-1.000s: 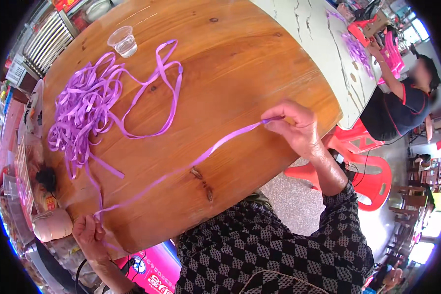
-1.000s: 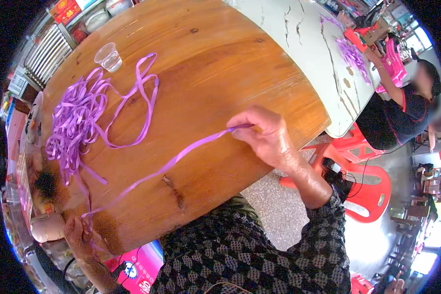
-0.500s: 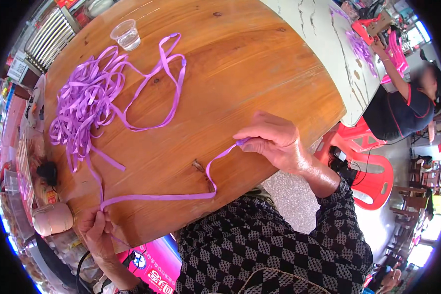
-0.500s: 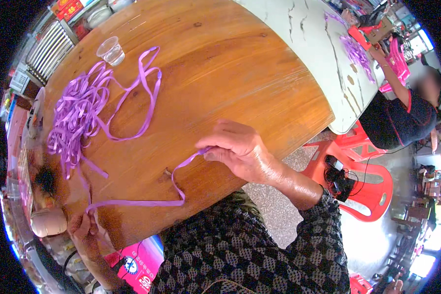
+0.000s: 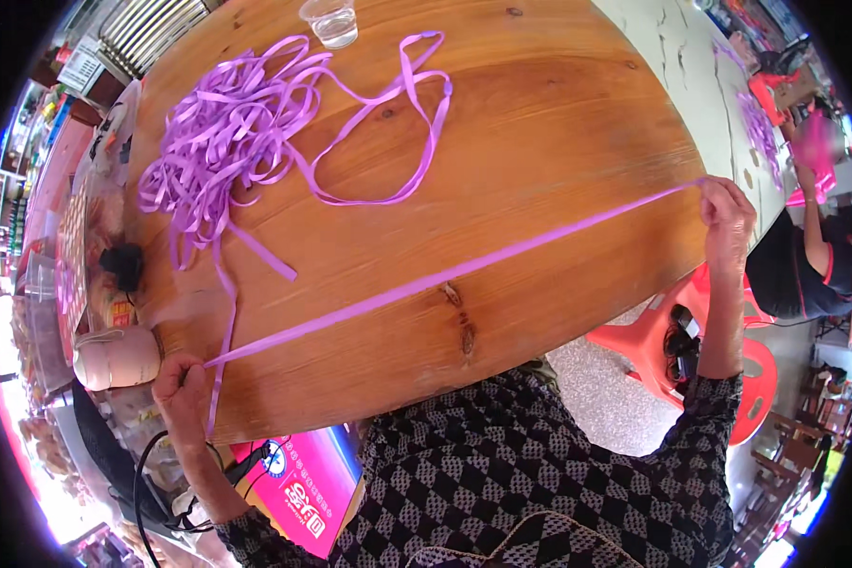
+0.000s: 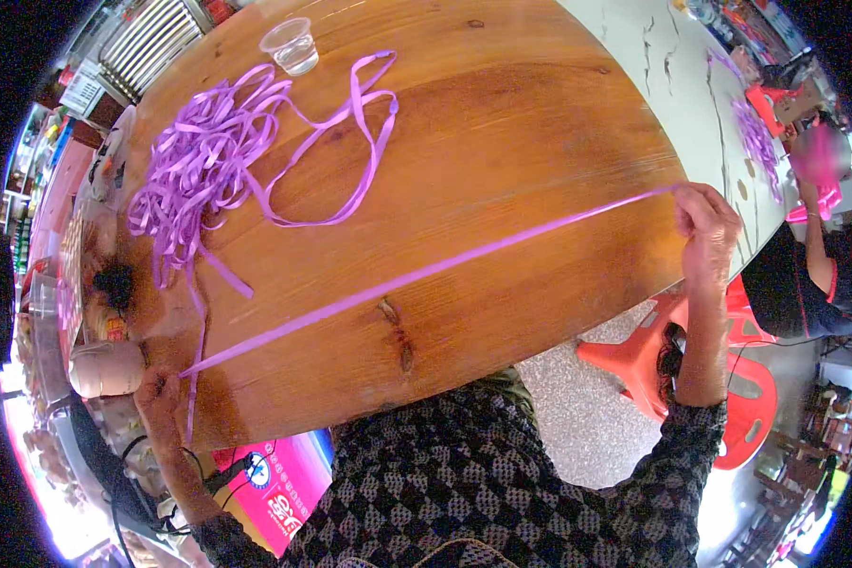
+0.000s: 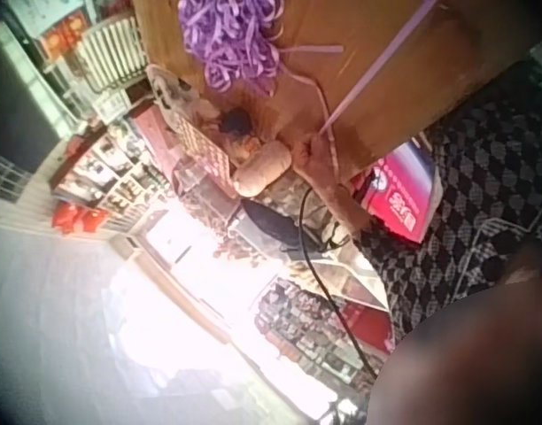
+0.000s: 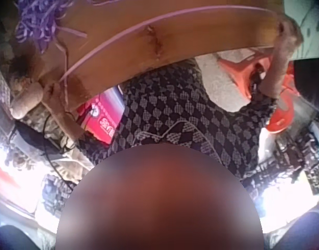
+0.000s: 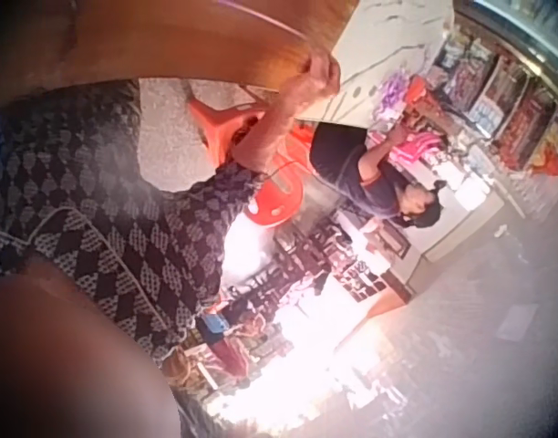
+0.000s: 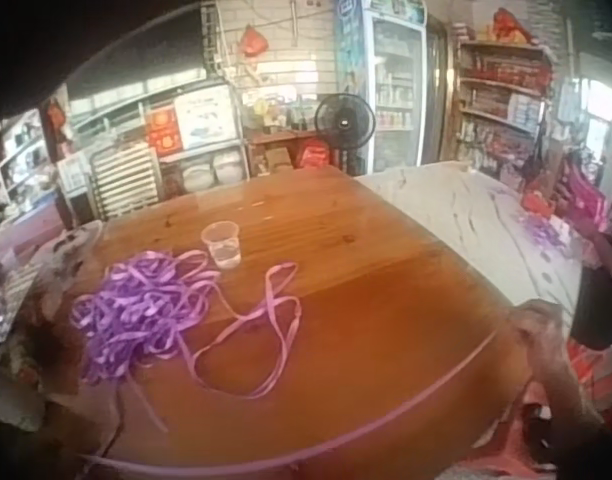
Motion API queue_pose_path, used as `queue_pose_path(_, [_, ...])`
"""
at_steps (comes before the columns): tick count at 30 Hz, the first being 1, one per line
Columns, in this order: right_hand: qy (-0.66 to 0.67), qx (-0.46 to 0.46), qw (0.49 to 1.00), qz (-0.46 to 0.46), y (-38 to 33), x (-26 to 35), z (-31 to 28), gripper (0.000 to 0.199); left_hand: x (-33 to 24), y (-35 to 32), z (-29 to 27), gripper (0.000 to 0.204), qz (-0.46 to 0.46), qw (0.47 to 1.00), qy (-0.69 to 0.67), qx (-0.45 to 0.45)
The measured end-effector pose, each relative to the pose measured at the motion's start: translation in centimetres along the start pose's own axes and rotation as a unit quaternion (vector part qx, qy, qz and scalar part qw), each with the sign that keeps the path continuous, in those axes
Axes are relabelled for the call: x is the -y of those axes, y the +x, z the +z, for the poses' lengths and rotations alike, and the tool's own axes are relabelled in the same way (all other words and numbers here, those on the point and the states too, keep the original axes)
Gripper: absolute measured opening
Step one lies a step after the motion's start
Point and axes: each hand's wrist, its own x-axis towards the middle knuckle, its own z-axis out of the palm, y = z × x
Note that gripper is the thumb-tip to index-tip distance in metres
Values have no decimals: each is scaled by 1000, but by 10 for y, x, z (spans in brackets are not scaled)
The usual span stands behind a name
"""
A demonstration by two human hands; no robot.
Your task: The person ties knots in a purple ribbon by hand, pulling the ribbon through loops to form a chain. They then pick up a second purple ribbon and tie it to the first, creating a branching structure.
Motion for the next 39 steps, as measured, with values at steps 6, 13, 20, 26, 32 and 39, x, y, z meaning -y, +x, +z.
queue_pose_path(6, [93, 29, 995, -7, 6, -13, -8, 17, -7, 0, 0, 3, -33, 989, -143, 22])
queue_pose_path(13, [426, 115, 891, 107, 19, -7, 11, 26, 4, 8, 2, 11, -35, 931, -364, -7])
queue_pose_path(20, [644, 219, 708, 193, 7, -2, 26, 23, 16, 33, -2, 18, -94, 721, -680, -98])
queue_pose_path(26, [388, 176, 897, 115, -20, 9, 40, 23, -19, 29, 14, 16, -11, 760, -649, -8])
queue_pose_path(32, [83, 227, 969, 56, -90, 35, 107, 19, -60, -3, 99, 18, 38, 881, -453, 135])
queue_pose_path(39, [165, 469, 863, 88, -144, 69, 155, 17, -93, -24, 145, 21, -59, 859, -456, 228])
